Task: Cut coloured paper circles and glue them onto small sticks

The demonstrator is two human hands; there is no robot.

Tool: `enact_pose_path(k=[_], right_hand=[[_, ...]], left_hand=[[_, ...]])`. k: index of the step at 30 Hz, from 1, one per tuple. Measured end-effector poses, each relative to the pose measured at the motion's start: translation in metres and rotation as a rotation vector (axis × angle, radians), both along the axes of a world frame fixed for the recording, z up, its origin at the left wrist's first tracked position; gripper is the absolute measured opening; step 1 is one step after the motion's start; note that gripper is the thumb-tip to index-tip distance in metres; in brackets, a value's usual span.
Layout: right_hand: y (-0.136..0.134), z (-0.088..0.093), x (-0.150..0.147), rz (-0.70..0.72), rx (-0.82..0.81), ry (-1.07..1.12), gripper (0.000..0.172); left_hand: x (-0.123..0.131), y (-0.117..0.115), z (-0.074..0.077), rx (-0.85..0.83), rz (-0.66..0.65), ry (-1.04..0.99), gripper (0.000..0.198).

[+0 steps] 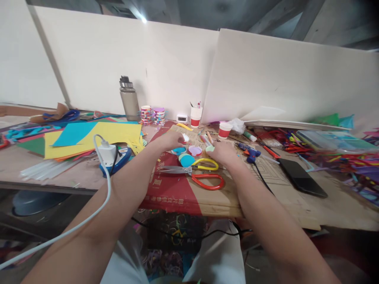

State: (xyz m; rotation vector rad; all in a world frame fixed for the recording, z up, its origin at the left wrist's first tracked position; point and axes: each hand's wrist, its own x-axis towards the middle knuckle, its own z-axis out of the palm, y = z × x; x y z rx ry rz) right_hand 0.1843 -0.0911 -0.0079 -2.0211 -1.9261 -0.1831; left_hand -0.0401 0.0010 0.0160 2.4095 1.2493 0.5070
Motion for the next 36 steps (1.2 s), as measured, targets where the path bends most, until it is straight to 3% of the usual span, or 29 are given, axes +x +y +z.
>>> enact_pose_path(k=[3,10,14,19,22,26,30,33,36], right_hand=[[0.001,-0.003,-0.003,0.05,0.006,0.019,0.034],[0.019,-0.014,-0.016,0.407,-0.048,0.039,0.023],[0.025,-0.014,-0.013,0.437,0.071,0.211,0.015],[0.02,-0.004,-0.014,0.328,0.197,0.702,0.003],[0.015,0.004,-0.019,0.27,0.103,1.116,0.004],[0.01,0.014,-0.023,0.269,-0.008,1.527,0.011],[0.008,0.022,-0.021,0.27,-0.011,1.761,0.013],[0.007,0.024,-0.02,0.222,-0.034,1.834,0.012],[0.009,0.021,-0.019,0.202,-0.016,1.835,0.016]], left_hand=[[0.0,-0.004,0.005,-0.04,0.01,0.104,0.008],[-0.007,-0.011,0.016,0.005,-0.064,0.548,0.026],[-0.006,-0.016,0.016,0.021,-0.044,0.624,0.026],[-0.003,-0.015,0.014,0.057,-0.01,0.536,0.021],[-0.002,-0.01,0.012,0.129,-0.048,0.415,0.014],[0.003,-0.009,0.013,0.306,-0.214,0.144,0.008],[0.011,-0.02,0.016,0.298,-0.199,-0.091,0.007],[0.018,-0.028,0.015,0.16,-0.126,-0.255,0.009],[0.024,-0.032,0.01,0.065,-0.142,-0.408,0.014]])
